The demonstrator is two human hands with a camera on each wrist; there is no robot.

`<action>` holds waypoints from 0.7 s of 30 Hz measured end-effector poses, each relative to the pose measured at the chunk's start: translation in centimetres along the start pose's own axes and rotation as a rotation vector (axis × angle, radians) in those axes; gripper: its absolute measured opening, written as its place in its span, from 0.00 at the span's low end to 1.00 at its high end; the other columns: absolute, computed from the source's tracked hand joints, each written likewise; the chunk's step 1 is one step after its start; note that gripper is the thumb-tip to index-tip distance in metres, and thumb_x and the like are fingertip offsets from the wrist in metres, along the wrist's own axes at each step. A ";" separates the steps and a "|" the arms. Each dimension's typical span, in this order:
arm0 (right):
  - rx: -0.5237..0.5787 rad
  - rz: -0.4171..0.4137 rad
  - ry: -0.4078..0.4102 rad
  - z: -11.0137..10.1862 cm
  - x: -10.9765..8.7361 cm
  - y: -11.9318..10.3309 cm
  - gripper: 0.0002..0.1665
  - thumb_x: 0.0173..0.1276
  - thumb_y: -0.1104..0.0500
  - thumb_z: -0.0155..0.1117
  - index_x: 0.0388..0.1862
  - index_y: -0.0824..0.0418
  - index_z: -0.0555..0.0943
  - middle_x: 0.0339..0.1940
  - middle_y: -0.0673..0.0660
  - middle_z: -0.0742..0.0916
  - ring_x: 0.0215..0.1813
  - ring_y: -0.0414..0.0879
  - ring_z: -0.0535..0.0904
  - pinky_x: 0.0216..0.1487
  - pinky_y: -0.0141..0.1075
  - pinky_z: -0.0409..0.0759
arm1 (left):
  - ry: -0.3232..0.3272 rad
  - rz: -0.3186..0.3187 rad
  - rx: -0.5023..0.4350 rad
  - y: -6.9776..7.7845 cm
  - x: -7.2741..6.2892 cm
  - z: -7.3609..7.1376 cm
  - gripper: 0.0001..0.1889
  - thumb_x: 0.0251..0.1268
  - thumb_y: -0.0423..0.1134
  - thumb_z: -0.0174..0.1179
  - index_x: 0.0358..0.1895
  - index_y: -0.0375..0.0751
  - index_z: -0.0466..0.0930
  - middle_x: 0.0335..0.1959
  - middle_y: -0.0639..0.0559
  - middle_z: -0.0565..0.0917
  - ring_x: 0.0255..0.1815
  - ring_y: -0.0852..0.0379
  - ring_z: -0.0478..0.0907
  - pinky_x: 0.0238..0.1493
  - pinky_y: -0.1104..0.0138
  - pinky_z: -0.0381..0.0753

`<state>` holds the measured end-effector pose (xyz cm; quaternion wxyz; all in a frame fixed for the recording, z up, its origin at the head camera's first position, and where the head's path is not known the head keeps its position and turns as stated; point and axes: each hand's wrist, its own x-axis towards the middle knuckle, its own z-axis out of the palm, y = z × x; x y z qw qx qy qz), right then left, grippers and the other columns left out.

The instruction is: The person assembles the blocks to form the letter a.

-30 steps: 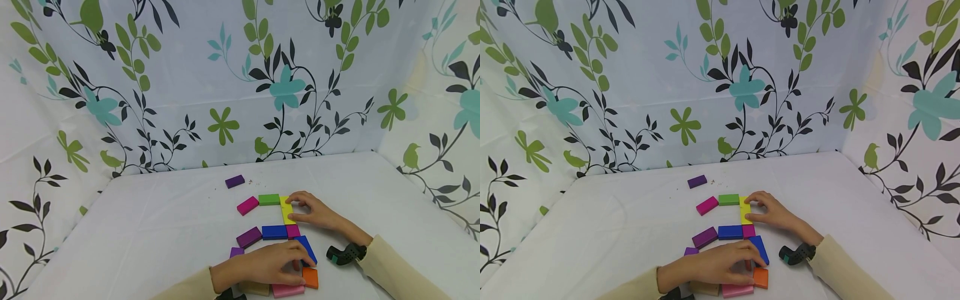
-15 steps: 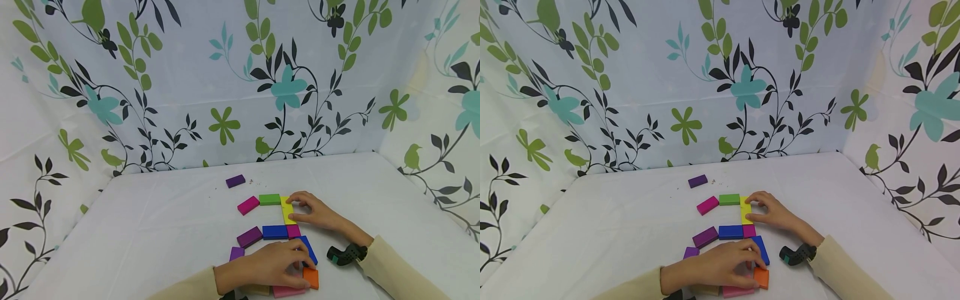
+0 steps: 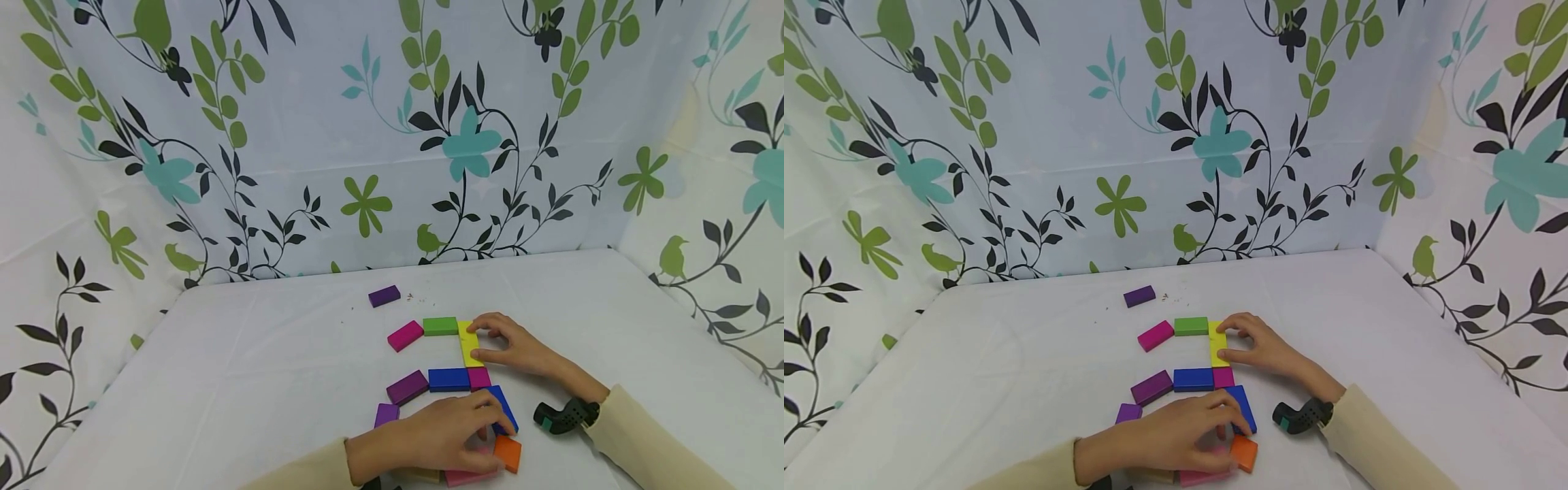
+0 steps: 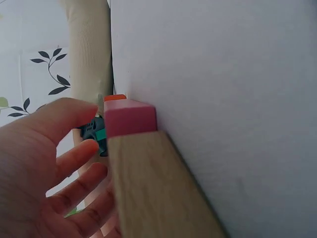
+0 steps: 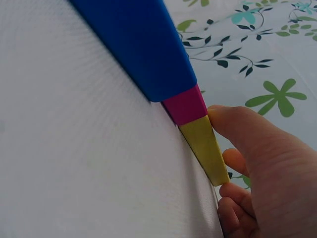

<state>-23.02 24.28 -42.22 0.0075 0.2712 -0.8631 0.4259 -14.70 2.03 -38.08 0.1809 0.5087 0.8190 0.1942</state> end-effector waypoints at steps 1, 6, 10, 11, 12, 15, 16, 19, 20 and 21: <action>0.002 0.001 0.000 0.0 0.0 0.0 0.21 0.64 0.53 0.69 0.55 0.55 0.78 0.63 0.60 0.75 0.60 0.57 0.71 0.61 0.54 0.69 | 0.003 -0.022 -0.009 0.1 -0.1 0.0 0.19 0.67 0.52 0.61 0.58 0.53 0.74 0.51 0.63 0.72 0.41 0.77 0.70 0.41 0.84 0.71; 0.003 0.010 0.003 0.1 0.0 -0.1 0.22 0.64 0.53 0.69 0.55 0.56 0.78 0.63 0.60 0.75 0.60 0.57 0.71 0.61 0.55 0.69 | 0.006 -0.103 -0.049 0.2 -0.9 -0.2 0.18 0.62 0.53 0.65 0.48 0.52 0.72 0.36 0.66 0.73 0.33 0.75 0.69 0.35 0.82 0.72; 0.000 0.019 0.004 0.1 0.0 -0.2 0.23 0.63 0.53 0.69 0.56 0.56 0.78 0.62 0.60 0.76 0.61 0.57 0.71 0.61 0.55 0.69 | -0.019 -0.062 -0.016 0.2 -1.3 -0.4 0.12 0.62 0.52 0.66 0.42 0.53 0.76 0.33 0.67 0.73 0.32 0.75 0.68 0.35 0.82 0.71; 0.000 0.020 0.004 0.1 0.0 -0.2 0.23 0.63 0.53 0.69 0.56 0.56 0.78 0.62 0.60 0.76 0.61 0.57 0.71 0.61 0.55 0.69 | -0.025 -0.045 -0.008 0.1 -1.4 -0.5 0.11 0.62 0.52 0.65 0.41 0.53 0.77 0.33 0.67 0.73 0.33 0.75 0.68 0.36 0.82 0.70; -0.002 0.018 0.002 0.1 0.0 -0.2 0.23 0.64 0.53 0.69 0.56 0.56 0.78 0.63 0.60 0.76 0.61 0.57 0.71 0.61 0.55 0.69 | -0.030 -0.031 -0.002 0.1 -1.5 -0.5 0.10 0.63 0.52 0.65 0.40 0.53 0.78 0.34 0.67 0.74 0.33 0.76 0.68 0.36 0.82 0.70; 0.002 0.016 0.003 0.1 0.0 -0.2 0.23 0.64 0.53 0.69 0.56 0.57 0.78 0.63 0.60 0.75 0.60 0.58 0.71 0.61 0.55 0.69 | -0.048 -0.003 -0.009 -0.1 -1.6 -0.6 0.09 0.64 0.51 0.65 0.40 0.53 0.79 0.35 0.67 0.74 0.34 0.76 0.68 0.38 0.82 0.70; 0.001 0.015 0.004 0.1 0.0 -0.2 0.22 0.64 0.53 0.69 0.56 0.57 0.78 0.63 0.61 0.75 0.60 0.58 0.71 0.61 0.55 0.69 | -0.051 0.004 -0.012 -0.1 -1.6 -0.6 0.09 0.64 0.51 0.64 0.41 0.53 0.79 0.36 0.67 0.75 0.34 0.76 0.69 0.39 0.82 0.70; -0.002 0.017 0.006 0.1 0.1 -0.1 0.22 0.64 0.53 0.69 0.56 0.56 0.78 0.63 0.60 0.75 0.60 0.58 0.71 0.61 0.56 0.69 | -0.057 0.018 -0.010 -0.2 -1.6 -0.6 0.10 0.64 0.51 0.64 0.42 0.53 0.80 0.37 0.67 0.75 0.34 0.76 0.69 0.39 0.82 0.69; -0.003 0.017 0.006 0.1 0.1 -0.1 0.22 0.64 0.53 0.69 0.56 0.56 0.78 0.63 0.60 0.75 0.60 0.58 0.71 0.61 0.56 0.69 | -0.056 0.021 -0.011 -0.2 -1.6 -0.6 0.10 0.64 0.51 0.64 0.42 0.53 0.80 0.37 0.66 0.75 0.35 0.76 0.69 0.39 0.82 0.70; -0.004 0.017 0.005 0.1 0.1 0.0 0.22 0.64 0.53 0.69 0.56 0.56 0.78 0.63 0.60 0.75 0.60 0.58 0.71 0.61 0.56 0.69 | -0.055 0.021 -0.013 -0.3 -1.7 -0.6 0.10 0.65 0.51 0.63 0.43 0.53 0.80 0.38 0.66 0.76 0.35 0.76 0.69 0.39 0.82 0.70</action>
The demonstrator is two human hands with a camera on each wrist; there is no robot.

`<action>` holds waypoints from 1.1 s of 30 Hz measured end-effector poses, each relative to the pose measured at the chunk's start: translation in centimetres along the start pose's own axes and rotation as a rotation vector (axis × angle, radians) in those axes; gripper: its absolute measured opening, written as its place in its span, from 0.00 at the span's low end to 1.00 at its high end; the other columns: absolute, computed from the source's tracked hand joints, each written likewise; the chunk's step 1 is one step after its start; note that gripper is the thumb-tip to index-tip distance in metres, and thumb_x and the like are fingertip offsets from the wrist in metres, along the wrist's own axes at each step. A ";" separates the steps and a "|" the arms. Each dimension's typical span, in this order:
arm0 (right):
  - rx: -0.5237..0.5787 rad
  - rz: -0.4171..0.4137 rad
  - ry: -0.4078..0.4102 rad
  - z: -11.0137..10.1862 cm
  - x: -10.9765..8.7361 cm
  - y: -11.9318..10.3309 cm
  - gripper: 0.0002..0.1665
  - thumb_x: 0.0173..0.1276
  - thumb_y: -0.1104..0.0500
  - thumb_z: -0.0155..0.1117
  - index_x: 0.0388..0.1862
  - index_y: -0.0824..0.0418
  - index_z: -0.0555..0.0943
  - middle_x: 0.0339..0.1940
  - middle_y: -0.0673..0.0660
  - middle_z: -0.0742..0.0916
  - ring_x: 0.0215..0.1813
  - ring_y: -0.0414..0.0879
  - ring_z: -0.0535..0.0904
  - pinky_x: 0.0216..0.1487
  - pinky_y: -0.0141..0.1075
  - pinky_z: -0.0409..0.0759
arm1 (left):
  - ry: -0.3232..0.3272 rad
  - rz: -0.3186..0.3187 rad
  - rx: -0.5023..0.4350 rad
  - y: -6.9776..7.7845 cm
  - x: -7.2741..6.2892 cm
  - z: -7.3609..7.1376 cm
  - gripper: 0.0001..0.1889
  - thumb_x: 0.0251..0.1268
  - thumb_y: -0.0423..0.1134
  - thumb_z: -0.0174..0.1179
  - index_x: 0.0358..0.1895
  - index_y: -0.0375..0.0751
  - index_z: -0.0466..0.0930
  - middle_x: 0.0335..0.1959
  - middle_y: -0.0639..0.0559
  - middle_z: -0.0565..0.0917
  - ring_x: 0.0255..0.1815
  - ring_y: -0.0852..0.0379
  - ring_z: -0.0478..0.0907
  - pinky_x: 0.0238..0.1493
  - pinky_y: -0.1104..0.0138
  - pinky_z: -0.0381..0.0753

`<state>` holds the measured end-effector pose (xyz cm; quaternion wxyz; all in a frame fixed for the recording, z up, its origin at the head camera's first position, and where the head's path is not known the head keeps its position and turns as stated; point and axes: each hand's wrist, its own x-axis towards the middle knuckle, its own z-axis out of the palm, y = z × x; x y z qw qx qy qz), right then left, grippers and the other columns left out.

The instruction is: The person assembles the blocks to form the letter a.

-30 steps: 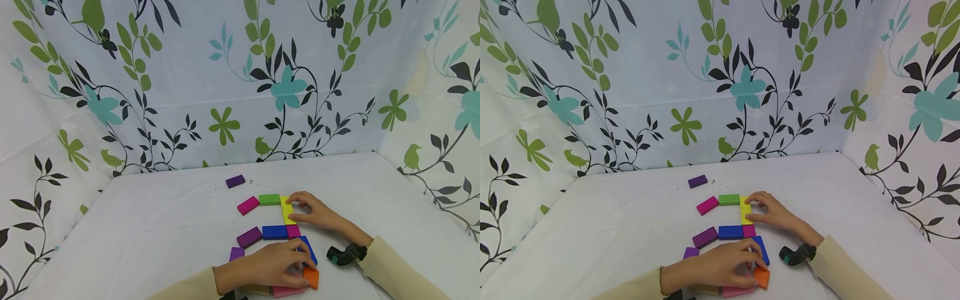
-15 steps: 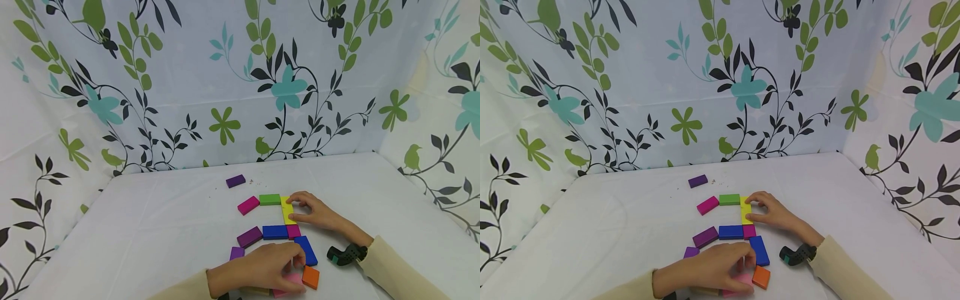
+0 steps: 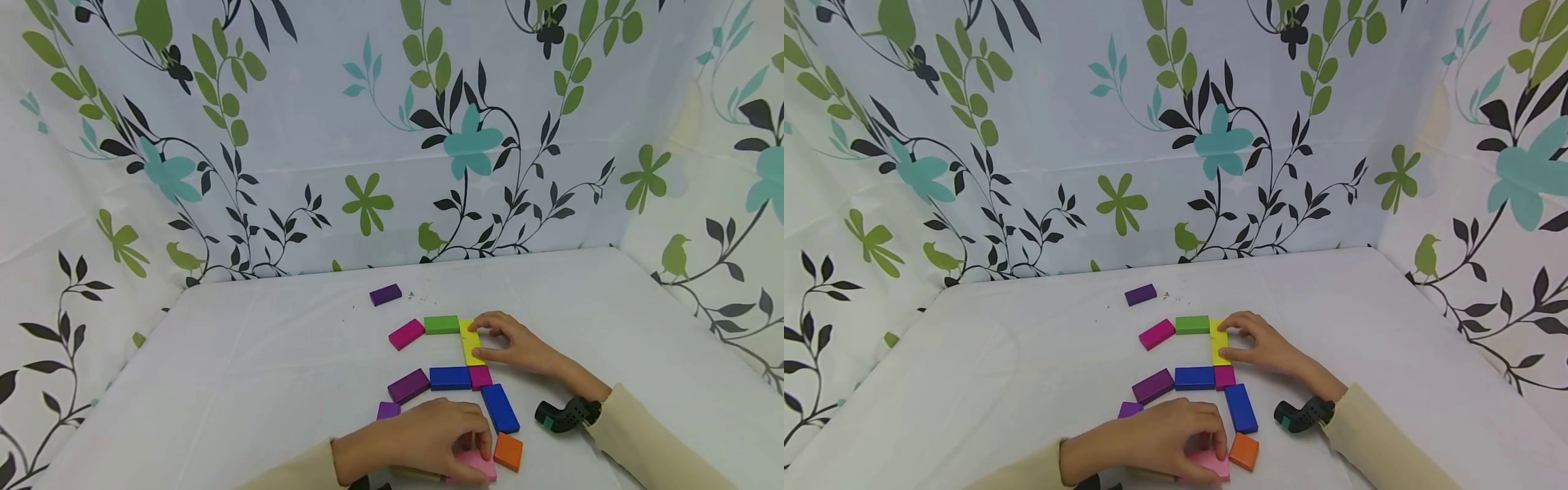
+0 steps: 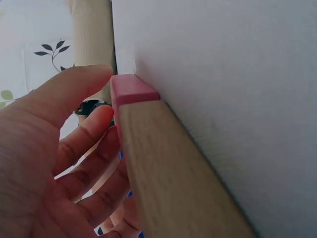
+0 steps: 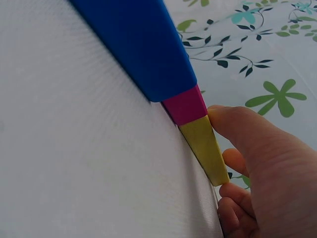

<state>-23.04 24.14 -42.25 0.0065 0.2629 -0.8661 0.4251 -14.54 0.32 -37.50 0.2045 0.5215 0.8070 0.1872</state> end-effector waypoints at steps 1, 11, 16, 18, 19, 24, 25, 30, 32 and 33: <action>-0.003 0.002 0.000 0.0 0.0 0.0 0.22 0.64 0.52 0.69 0.56 0.56 0.78 0.63 0.60 0.75 0.60 0.58 0.71 0.61 0.56 0.69 | 0.000 -0.001 -0.008 0.0 0.0 -0.1 0.10 0.65 0.51 0.63 0.43 0.52 0.80 0.38 0.66 0.76 0.35 0.77 0.70 0.39 0.82 0.70; -0.005 0.005 -0.009 -0.1 0.1 -0.1 0.22 0.64 0.52 0.68 0.56 0.55 0.78 0.64 0.61 0.75 0.61 0.58 0.71 0.61 0.56 0.69 | 0.182 -0.060 -0.125 -0.7 -1.7 -2.3 0.09 0.68 0.48 0.60 0.44 0.50 0.81 0.43 0.62 0.79 0.40 0.74 0.74 0.42 0.77 0.75; -0.004 -0.009 -0.006 -0.2 -0.1 -0.2 0.22 0.64 0.54 0.69 0.56 0.57 0.78 0.63 0.62 0.75 0.60 0.59 0.71 0.59 0.56 0.70 | 0.269 -0.042 -0.135 -1.3 -2.1 -3.0 0.07 0.68 0.46 0.61 0.42 0.50 0.81 0.45 0.61 0.76 0.41 0.72 0.74 0.44 0.75 0.77; -0.008 -0.006 -0.004 -0.1 -0.1 -0.1 0.22 0.64 0.54 0.69 0.56 0.57 0.78 0.64 0.62 0.75 0.60 0.59 0.71 0.59 0.55 0.70 | 0.293 -0.040 -0.151 -1.5 -2.1 -3.1 0.07 0.68 0.46 0.61 0.43 0.48 0.81 0.46 0.61 0.76 0.41 0.72 0.74 0.44 0.73 0.77; -0.010 -0.003 -0.003 -0.1 -0.1 -0.1 0.22 0.64 0.53 0.69 0.56 0.56 0.78 0.64 0.62 0.74 0.60 0.59 0.71 0.59 0.55 0.70 | 0.303 -0.039 -0.164 -1.7 -2.2 -3.2 0.08 0.68 0.45 0.61 0.43 0.47 0.81 0.46 0.60 0.76 0.42 0.71 0.74 0.44 0.73 0.78; -0.015 0.010 0.004 0.0 -0.1 0.0 0.22 0.64 0.52 0.68 0.56 0.56 0.78 0.63 0.61 0.75 0.60 0.58 0.71 0.59 0.55 0.70 | 0.373 -0.022 -0.228 -3.0 -2.4 -3.6 0.09 0.68 0.43 0.62 0.46 0.43 0.81 0.46 0.57 0.78 0.42 0.69 0.76 0.43 0.70 0.79; -0.016 0.008 0.003 -0.1 -0.1 0.0 0.22 0.64 0.52 0.68 0.56 0.56 0.78 0.63 0.62 0.75 0.60 0.58 0.71 0.59 0.56 0.70 | 0.392 -0.015 -0.236 -3.4 -2.4 -3.7 0.10 0.68 0.42 0.62 0.46 0.42 0.81 0.45 0.55 0.78 0.42 0.68 0.76 0.43 0.69 0.79; -0.011 0.009 0.001 0.0 0.0 0.1 0.23 0.64 0.52 0.68 0.56 0.57 0.78 0.63 0.62 0.75 0.60 0.58 0.71 0.60 0.56 0.70 | 0.501 -0.015 -0.252 -5.6 -2.9 -4.1 0.09 0.68 0.39 0.61 0.47 0.42 0.79 0.44 0.50 0.80 0.42 0.64 0.77 0.45 0.66 0.78; -0.017 0.014 -0.003 0.0 0.1 0.1 0.23 0.64 0.51 0.69 0.56 0.56 0.78 0.63 0.61 0.75 0.60 0.58 0.71 0.60 0.55 0.70 | 0.541 -0.025 -0.252 -6.3 -3.1 -4.1 0.08 0.68 0.38 0.61 0.47 0.43 0.79 0.45 0.48 0.80 0.43 0.62 0.77 0.46 0.63 0.77; -0.016 0.018 -0.002 0.0 0.1 0.1 0.23 0.64 0.52 0.69 0.56 0.55 0.78 0.64 0.61 0.75 0.60 0.57 0.71 0.60 0.55 0.70 | 0.560 -0.032 -0.248 -6.7 -3.2 -4.2 0.08 0.67 0.37 0.61 0.47 0.43 0.79 0.45 0.49 0.80 0.44 0.62 0.77 0.47 0.63 0.77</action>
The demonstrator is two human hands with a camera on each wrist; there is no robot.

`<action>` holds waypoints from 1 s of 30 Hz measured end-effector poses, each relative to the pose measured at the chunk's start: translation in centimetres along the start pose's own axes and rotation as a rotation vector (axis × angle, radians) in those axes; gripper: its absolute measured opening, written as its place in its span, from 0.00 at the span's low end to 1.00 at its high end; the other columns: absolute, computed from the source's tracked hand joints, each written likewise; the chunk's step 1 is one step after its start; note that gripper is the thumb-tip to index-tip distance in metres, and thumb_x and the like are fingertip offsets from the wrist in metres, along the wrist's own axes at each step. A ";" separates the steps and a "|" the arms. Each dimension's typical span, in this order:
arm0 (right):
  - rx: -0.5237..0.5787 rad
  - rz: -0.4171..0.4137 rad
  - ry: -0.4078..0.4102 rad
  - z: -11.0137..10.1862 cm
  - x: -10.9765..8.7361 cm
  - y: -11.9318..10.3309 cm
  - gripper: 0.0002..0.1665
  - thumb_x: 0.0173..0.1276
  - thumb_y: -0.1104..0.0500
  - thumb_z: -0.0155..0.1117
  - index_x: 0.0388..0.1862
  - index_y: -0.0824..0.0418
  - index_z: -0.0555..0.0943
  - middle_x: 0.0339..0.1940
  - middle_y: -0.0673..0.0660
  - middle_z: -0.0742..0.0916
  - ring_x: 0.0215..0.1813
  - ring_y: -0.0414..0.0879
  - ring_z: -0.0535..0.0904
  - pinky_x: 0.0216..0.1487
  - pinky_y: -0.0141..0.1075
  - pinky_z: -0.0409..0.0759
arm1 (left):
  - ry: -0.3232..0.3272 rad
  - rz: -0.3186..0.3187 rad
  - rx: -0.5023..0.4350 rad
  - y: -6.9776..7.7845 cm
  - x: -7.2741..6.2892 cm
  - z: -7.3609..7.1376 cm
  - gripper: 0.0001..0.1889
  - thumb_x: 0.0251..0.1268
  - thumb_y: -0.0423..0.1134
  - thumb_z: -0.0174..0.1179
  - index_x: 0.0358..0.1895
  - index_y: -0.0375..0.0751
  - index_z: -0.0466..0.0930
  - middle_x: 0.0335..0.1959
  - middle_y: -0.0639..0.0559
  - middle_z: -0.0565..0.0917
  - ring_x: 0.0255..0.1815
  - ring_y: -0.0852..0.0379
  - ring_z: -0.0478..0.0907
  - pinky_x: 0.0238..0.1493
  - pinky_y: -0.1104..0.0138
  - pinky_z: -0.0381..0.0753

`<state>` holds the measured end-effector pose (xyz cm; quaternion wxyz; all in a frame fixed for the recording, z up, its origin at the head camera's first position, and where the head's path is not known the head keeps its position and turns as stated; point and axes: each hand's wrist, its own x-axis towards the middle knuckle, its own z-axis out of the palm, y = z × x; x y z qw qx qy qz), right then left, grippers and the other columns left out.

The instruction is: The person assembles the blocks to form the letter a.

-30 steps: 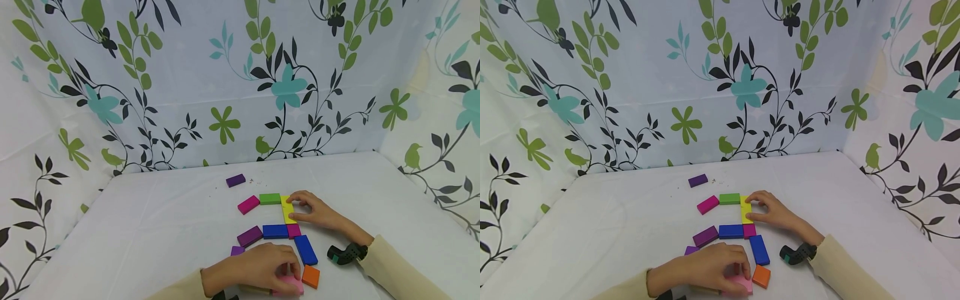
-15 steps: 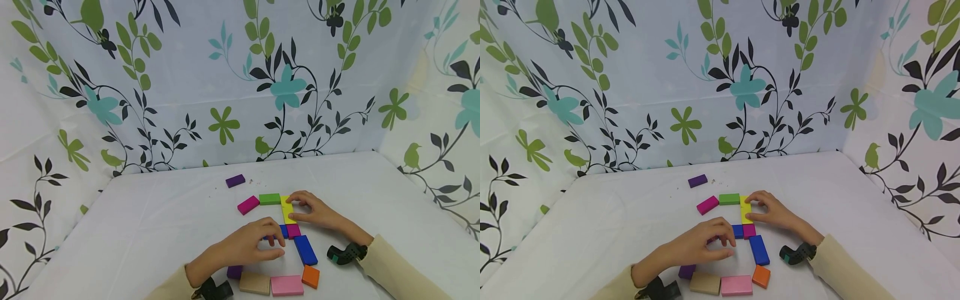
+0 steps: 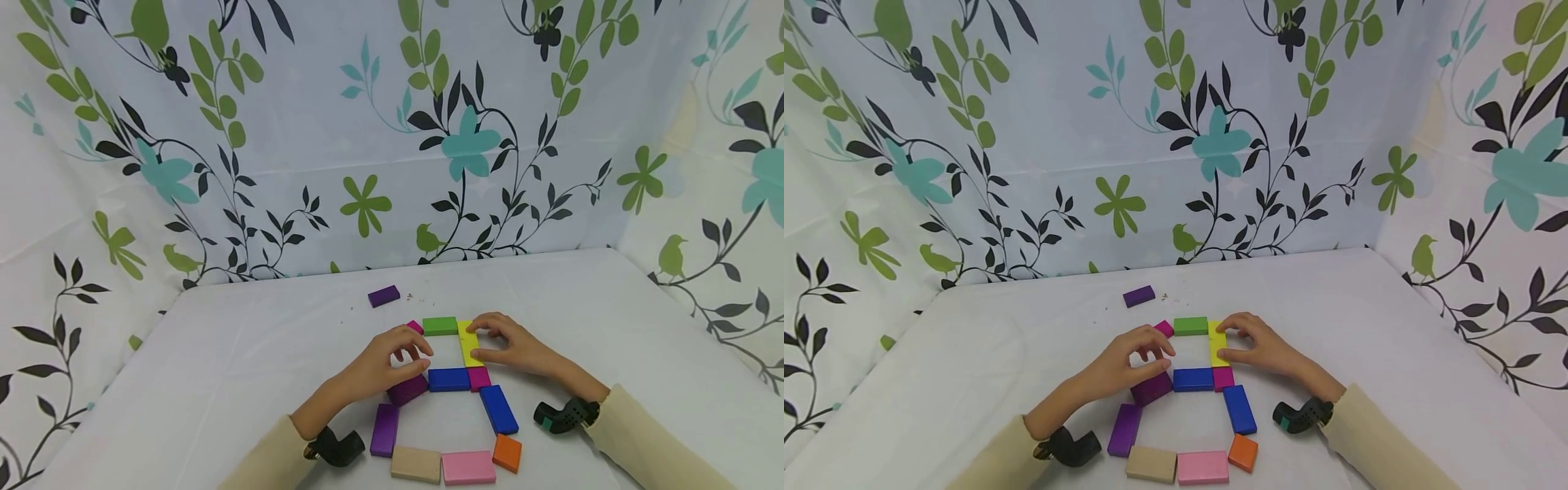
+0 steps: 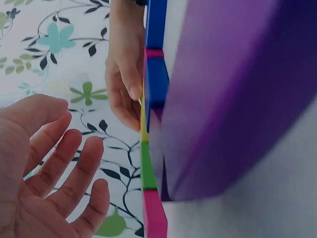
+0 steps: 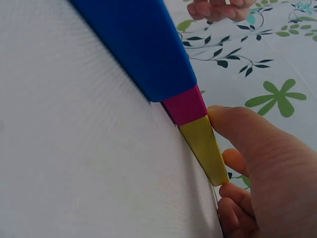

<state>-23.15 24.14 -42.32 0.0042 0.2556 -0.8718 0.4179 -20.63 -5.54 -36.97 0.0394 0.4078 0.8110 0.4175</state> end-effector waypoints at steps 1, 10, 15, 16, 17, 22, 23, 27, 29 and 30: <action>-0.005 0.001 0.000 0.0 0.0 0.0 0.23 0.64 0.51 0.69 0.56 0.55 0.78 0.64 0.61 0.75 0.60 0.57 0.71 0.60 0.55 0.70 | 0.018 -0.003 0.001 -0.3 0.0 -0.1 0.08 0.67 0.37 0.61 0.47 0.42 0.79 0.45 0.49 0.80 0.44 0.61 0.77 0.47 0.62 0.77; -0.017 0.001 -0.005 -0.2 -0.1 -0.1 0.23 0.64 0.51 0.69 0.57 0.54 0.77 0.65 0.61 0.73 0.59 0.56 0.72 0.60 0.55 0.71 | 0.169 -0.040 0.002 -2.9 0.2 -0.7 0.08 0.67 0.36 0.61 0.47 0.41 0.81 0.46 0.50 0.80 0.45 0.54 0.77 0.45 0.63 0.77; -0.012 0.009 -0.007 -0.1 -0.1 0.0 0.24 0.64 0.51 0.69 0.57 0.54 0.77 0.66 0.61 0.73 0.60 0.56 0.72 0.61 0.55 0.71 | 0.227 -0.090 -0.005 -4.6 0.3 -1.0 0.09 0.68 0.35 0.61 0.48 0.40 0.81 0.45 0.48 0.80 0.46 0.51 0.77 0.45 0.62 0.77; -0.010 0.011 -0.008 -0.1 -0.1 0.0 0.24 0.64 0.51 0.69 0.57 0.54 0.77 0.66 0.61 0.73 0.60 0.56 0.72 0.61 0.55 0.71 | 0.233 -0.108 -0.007 -4.9 0.3 -1.0 0.09 0.68 0.35 0.60 0.48 0.40 0.81 0.45 0.47 0.80 0.47 0.51 0.77 0.45 0.63 0.77; -0.010 0.012 -0.009 -0.1 -0.1 0.0 0.24 0.64 0.51 0.69 0.57 0.54 0.77 0.66 0.61 0.73 0.60 0.56 0.72 0.61 0.55 0.71 | 0.239 -0.124 -0.017 -5.2 0.3 -1.2 0.09 0.68 0.35 0.60 0.49 0.40 0.81 0.46 0.47 0.80 0.48 0.50 0.78 0.46 0.63 0.77; -0.003 0.008 -0.010 -0.1 0.0 0.0 0.23 0.64 0.52 0.69 0.57 0.54 0.77 0.65 0.61 0.74 0.60 0.56 0.72 0.61 0.55 0.71 | 0.296 -0.223 -0.081 -6.4 0.4 -1.8 0.10 0.68 0.35 0.60 0.50 0.39 0.80 0.49 0.44 0.80 0.52 0.48 0.78 0.48 0.63 0.74; -0.002 0.009 -0.012 -0.1 0.0 0.0 0.23 0.64 0.52 0.69 0.57 0.54 0.77 0.65 0.60 0.74 0.60 0.56 0.72 0.61 0.55 0.71 | 0.312 -0.241 -0.093 -6.7 0.4 -2.0 0.11 0.68 0.35 0.60 0.50 0.38 0.80 0.50 0.44 0.79 0.52 0.47 0.77 0.48 0.62 0.74; -0.003 0.010 -0.014 -0.1 0.0 -0.2 0.23 0.64 0.52 0.69 0.57 0.55 0.77 0.65 0.61 0.74 0.60 0.56 0.72 0.61 0.55 0.71 | 0.364 -0.288 -0.130 -7.9 0.6 -2.5 0.12 0.67 0.34 0.60 0.52 0.35 0.79 0.52 0.41 0.80 0.54 0.45 0.77 0.50 0.62 0.72; -0.009 0.010 -0.012 -0.1 -0.1 -0.3 0.23 0.64 0.52 0.69 0.57 0.55 0.78 0.65 0.61 0.74 0.60 0.56 0.72 0.61 0.54 0.71 | 0.381 -0.298 -0.137 -8.4 0.8 -2.8 0.14 0.67 0.34 0.61 0.53 0.34 0.78 0.53 0.39 0.80 0.55 0.44 0.76 0.51 0.61 0.72; -0.012 0.009 -0.011 -0.2 -0.1 -0.3 0.23 0.64 0.52 0.69 0.57 0.56 0.77 0.65 0.62 0.74 0.60 0.57 0.72 0.61 0.55 0.71 | 0.390 -0.299 -0.141 -8.6 0.9 -2.9 0.15 0.67 0.34 0.61 0.54 0.34 0.77 0.53 0.38 0.80 0.55 0.43 0.76 0.51 0.61 0.73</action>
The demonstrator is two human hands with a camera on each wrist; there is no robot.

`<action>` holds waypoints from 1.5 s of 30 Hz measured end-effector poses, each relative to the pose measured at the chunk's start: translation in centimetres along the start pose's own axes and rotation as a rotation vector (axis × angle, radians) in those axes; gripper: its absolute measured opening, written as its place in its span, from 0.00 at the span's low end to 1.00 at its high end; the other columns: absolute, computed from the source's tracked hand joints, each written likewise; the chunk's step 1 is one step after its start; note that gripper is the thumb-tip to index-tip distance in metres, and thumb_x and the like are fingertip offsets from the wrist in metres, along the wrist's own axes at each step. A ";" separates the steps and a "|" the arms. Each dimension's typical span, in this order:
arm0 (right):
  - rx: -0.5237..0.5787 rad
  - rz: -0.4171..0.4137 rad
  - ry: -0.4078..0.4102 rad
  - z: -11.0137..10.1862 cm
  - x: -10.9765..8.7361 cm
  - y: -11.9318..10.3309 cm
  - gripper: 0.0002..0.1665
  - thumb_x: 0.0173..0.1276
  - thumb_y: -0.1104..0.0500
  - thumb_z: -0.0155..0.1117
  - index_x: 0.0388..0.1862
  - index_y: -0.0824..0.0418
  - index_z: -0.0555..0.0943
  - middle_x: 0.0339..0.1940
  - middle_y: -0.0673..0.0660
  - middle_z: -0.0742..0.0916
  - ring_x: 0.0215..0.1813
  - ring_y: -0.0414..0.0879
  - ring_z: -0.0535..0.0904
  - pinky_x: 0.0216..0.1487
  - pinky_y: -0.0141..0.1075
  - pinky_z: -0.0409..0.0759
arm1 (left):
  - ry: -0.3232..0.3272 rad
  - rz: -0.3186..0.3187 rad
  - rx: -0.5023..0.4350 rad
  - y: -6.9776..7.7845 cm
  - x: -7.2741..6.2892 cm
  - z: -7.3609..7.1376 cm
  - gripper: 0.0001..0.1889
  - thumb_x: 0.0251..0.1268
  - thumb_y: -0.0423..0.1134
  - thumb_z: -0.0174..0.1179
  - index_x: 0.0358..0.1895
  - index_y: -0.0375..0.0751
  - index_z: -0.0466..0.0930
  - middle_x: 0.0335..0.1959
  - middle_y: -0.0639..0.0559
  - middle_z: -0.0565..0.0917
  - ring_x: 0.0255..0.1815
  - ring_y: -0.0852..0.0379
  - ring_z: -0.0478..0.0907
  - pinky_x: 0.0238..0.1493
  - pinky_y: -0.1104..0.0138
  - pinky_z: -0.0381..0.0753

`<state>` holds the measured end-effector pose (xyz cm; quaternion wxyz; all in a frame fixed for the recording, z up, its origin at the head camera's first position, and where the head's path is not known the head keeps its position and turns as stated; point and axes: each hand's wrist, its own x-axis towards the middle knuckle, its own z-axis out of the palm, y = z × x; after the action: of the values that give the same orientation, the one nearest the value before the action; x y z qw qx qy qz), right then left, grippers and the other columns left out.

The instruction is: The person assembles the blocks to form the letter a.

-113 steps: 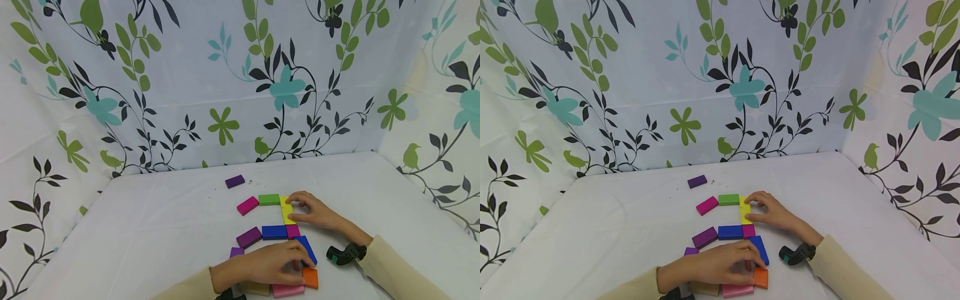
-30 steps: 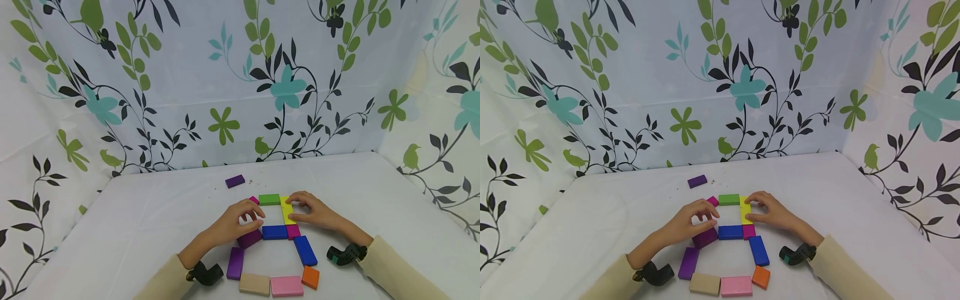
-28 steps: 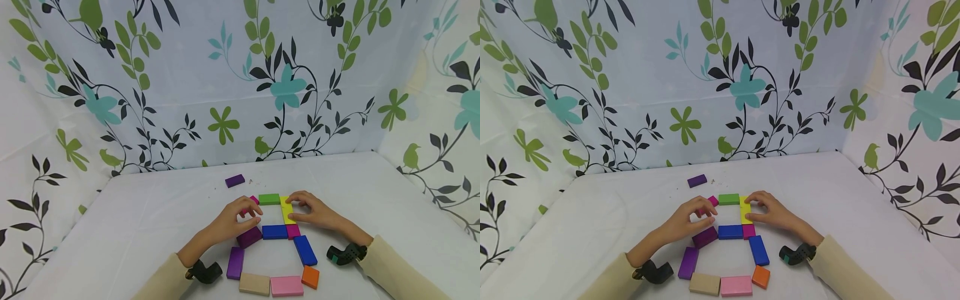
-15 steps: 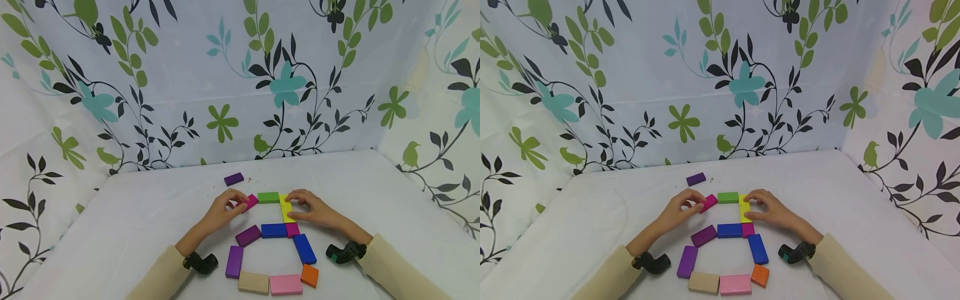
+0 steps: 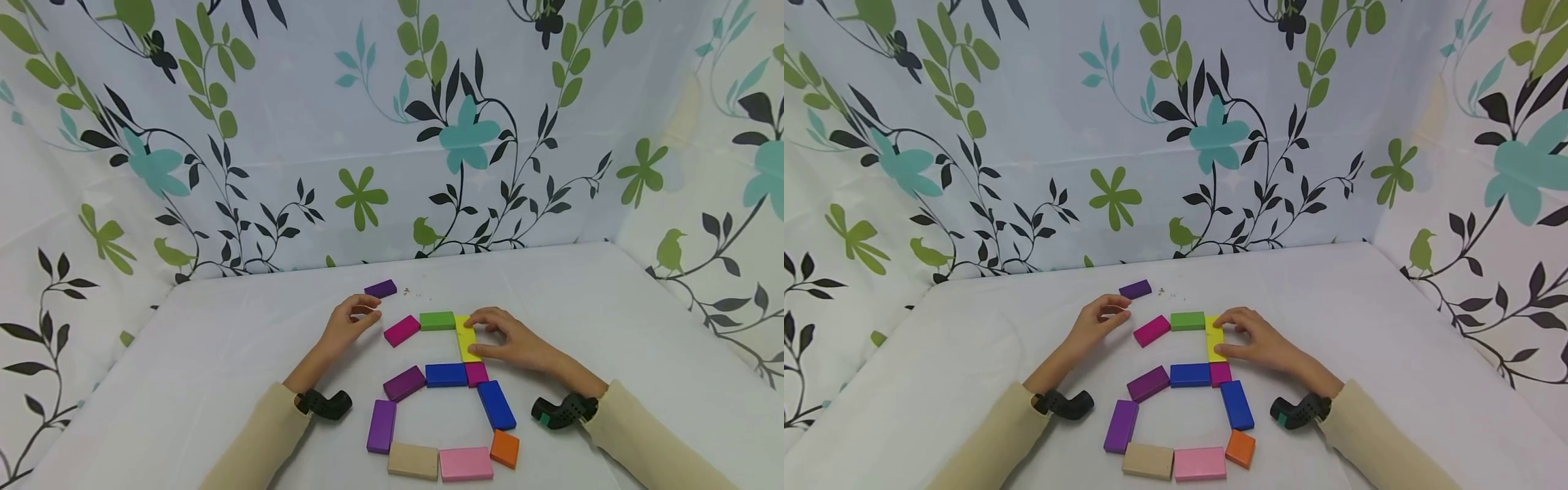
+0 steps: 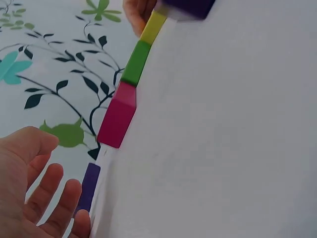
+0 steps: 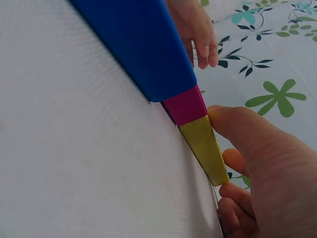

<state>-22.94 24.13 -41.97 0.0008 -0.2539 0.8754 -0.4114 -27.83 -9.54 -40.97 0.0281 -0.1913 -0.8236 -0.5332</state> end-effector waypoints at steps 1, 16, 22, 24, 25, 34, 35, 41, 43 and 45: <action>0.000 -0.001 0.000 0.0 0.0 0.0 0.23 0.65 0.52 0.69 0.57 0.56 0.78 0.65 0.62 0.73 0.59 0.57 0.72 0.60 0.54 0.71 | 0.009 -0.007 0.000 -0.1 0.2 -0.1 0.15 0.67 0.34 0.61 0.54 0.34 0.77 0.53 0.37 0.79 0.55 0.43 0.76 0.52 0.61 0.72; 0.003 0.003 -0.004 -0.1 0.0 -0.1 0.23 0.65 0.52 0.68 0.57 0.56 0.78 0.65 0.62 0.74 0.60 0.57 0.72 0.60 0.54 0.71 | 0.148 -0.099 0.085 -1.9 2.3 -0.3 0.22 0.62 0.34 0.66 0.58 0.33 0.74 0.55 0.38 0.74 0.58 0.45 0.71 0.53 0.61 0.69; 0.014 0.002 -0.003 -0.3 -0.1 -0.4 0.23 0.64 0.54 0.69 0.57 0.57 0.78 0.65 0.62 0.74 0.59 0.57 0.71 0.60 0.54 0.71 | 0.187 -0.073 0.123 -2.5 3.6 -0.2 0.24 0.61 0.33 0.66 0.61 0.33 0.72 0.59 0.37 0.72 0.61 0.43 0.68 0.58 0.56 0.70; 0.016 0.002 -0.003 -0.3 -0.2 -0.4 0.23 0.64 0.54 0.69 0.57 0.57 0.78 0.65 0.62 0.74 0.59 0.57 0.71 0.60 0.54 0.71 | 0.186 -0.079 0.127 -2.6 4.0 -0.2 0.25 0.62 0.34 0.65 0.62 0.34 0.71 0.61 0.38 0.71 0.63 0.44 0.67 0.61 0.54 0.69; 0.018 0.000 -0.005 -0.4 -0.2 -0.4 0.23 0.64 0.55 0.69 0.57 0.57 0.78 0.65 0.62 0.74 0.59 0.57 0.71 0.60 0.54 0.71 | 0.186 -0.083 0.133 -2.7 4.1 -0.3 0.25 0.63 0.35 0.65 0.62 0.34 0.71 0.61 0.38 0.71 0.64 0.43 0.67 0.63 0.54 0.68; 0.015 -0.003 -0.009 -0.2 0.0 -0.2 0.23 0.64 0.54 0.69 0.57 0.56 0.78 0.65 0.61 0.74 0.60 0.57 0.72 0.61 0.54 0.71 | 0.162 -0.125 0.273 -2.5 4.6 -0.5 0.29 0.61 0.42 0.67 0.65 0.38 0.72 0.62 0.40 0.75 0.67 0.43 0.66 0.70 0.48 0.52; 0.011 -0.002 -0.008 -0.2 0.1 -0.2 0.23 0.64 0.53 0.69 0.57 0.56 0.78 0.65 0.61 0.74 0.60 0.56 0.72 0.61 0.54 0.71 | 0.152 -0.123 0.300 -2.5 4.6 -0.5 0.29 0.61 0.43 0.67 0.65 0.39 0.72 0.62 0.41 0.76 0.67 0.43 0.66 0.70 0.47 0.51; 0.012 0.001 -0.004 -0.1 0.2 0.1 0.24 0.63 0.52 0.69 0.57 0.55 0.78 0.65 0.60 0.74 0.61 0.56 0.71 0.61 0.54 0.71 | 0.111 -0.122 0.386 -2.6 4.7 -0.4 0.25 0.61 0.43 0.65 0.62 0.43 0.77 0.62 0.42 0.77 0.69 0.42 0.64 0.69 0.44 0.50; 0.011 -0.006 -0.002 -0.1 0.1 0.1 0.24 0.63 0.52 0.69 0.57 0.55 0.78 0.64 0.60 0.74 0.61 0.56 0.71 0.61 0.54 0.71 | 0.106 -0.121 0.392 -2.7 4.6 -0.4 0.24 0.62 0.43 0.65 0.61 0.43 0.78 0.62 0.42 0.77 0.69 0.42 0.64 0.69 0.44 0.50; 0.008 -0.011 -0.001 -0.1 0.1 0.2 0.23 0.64 0.53 0.69 0.57 0.56 0.78 0.64 0.61 0.74 0.60 0.56 0.72 0.61 0.53 0.71 | 0.110 -0.114 0.393 -2.8 4.6 -0.4 0.23 0.62 0.42 0.65 0.60 0.42 0.79 0.61 0.42 0.78 0.69 0.42 0.65 0.68 0.44 0.51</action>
<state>-23.13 24.23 -42.03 -0.0001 -0.2590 0.8723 -0.4148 -33.11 -9.58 -42.03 0.0797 -0.1060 -0.9185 -0.3725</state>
